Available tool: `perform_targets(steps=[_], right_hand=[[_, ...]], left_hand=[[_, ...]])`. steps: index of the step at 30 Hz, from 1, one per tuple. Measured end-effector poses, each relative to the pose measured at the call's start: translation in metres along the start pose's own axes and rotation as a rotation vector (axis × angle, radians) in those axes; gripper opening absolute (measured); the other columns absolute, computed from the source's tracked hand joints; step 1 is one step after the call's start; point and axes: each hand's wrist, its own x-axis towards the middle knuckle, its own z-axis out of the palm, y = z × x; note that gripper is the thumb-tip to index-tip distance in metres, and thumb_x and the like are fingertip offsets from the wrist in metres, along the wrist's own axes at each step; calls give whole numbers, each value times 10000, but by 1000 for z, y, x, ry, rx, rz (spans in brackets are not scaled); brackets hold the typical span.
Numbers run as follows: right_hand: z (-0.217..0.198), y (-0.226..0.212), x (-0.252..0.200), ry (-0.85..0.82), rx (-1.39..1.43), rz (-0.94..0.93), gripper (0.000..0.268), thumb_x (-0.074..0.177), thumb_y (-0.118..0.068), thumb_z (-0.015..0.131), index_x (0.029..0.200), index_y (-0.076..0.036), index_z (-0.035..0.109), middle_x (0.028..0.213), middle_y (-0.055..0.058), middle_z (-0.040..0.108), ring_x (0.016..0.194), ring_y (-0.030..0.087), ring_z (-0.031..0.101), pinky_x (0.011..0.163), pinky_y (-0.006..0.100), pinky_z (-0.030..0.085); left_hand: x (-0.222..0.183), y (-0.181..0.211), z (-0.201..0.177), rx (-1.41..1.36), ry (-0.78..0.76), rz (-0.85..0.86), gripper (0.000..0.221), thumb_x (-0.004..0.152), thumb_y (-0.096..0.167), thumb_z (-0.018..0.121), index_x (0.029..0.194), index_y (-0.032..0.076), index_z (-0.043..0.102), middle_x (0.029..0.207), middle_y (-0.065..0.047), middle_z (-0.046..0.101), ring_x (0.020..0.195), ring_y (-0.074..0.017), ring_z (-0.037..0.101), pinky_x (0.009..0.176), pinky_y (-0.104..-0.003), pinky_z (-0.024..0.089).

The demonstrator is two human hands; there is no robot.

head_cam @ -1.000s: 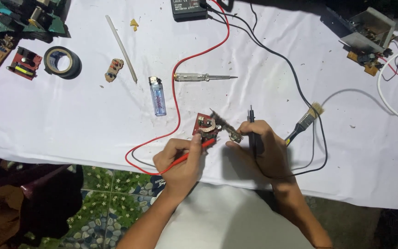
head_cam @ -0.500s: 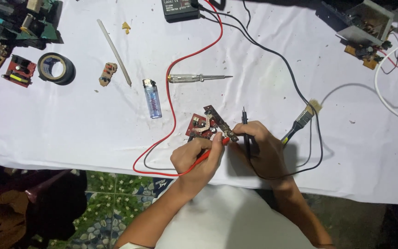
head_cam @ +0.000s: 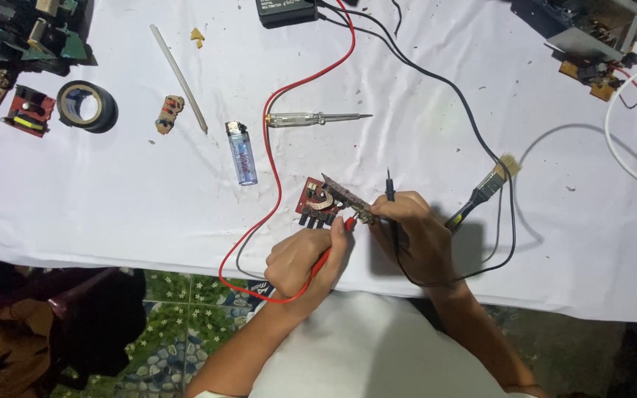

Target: Testing electronic components on a circuit board using a multimeter and probes

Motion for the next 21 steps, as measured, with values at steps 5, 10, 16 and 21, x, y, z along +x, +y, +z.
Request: perform_targets(steps=[5,10,16,21], right_hand=[[0,1,-1,-15,2,20,187,918,-4,768,1096,-52,735,946,73,743,813,276,752,695,362,622],[2,1,-3,-26,-14,22,221,915,-19,785,1121,-72,723,947,69,727,823,260,749,690,360,618],[2,4,-8,-34,0,39,187,943,-66,759,1126,-67,726,952,78,739,826,268,752,682,360,614],[-2,-3,-2,-81,-6,48,264,900,-13,782,1148,-65,710,980,91,732,877,274,752,722,367,625]], left_hand=[[1,4,-5,-23,-18,30,324,815,-104,780,606,77,610,503,-42,640,336,-174,568,348,-244,462],[-2,5,-2,-20,-22,78,320,813,-114,775,623,81,605,528,-32,654,341,-159,553,343,-237,462],[0,7,-2,77,-84,152,315,782,-132,779,612,71,610,532,-57,650,360,-170,577,331,-238,460],[2,10,-4,151,-102,191,400,788,-162,720,542,84,521,467,-47,564,328,-154,506,318,-222,423]])
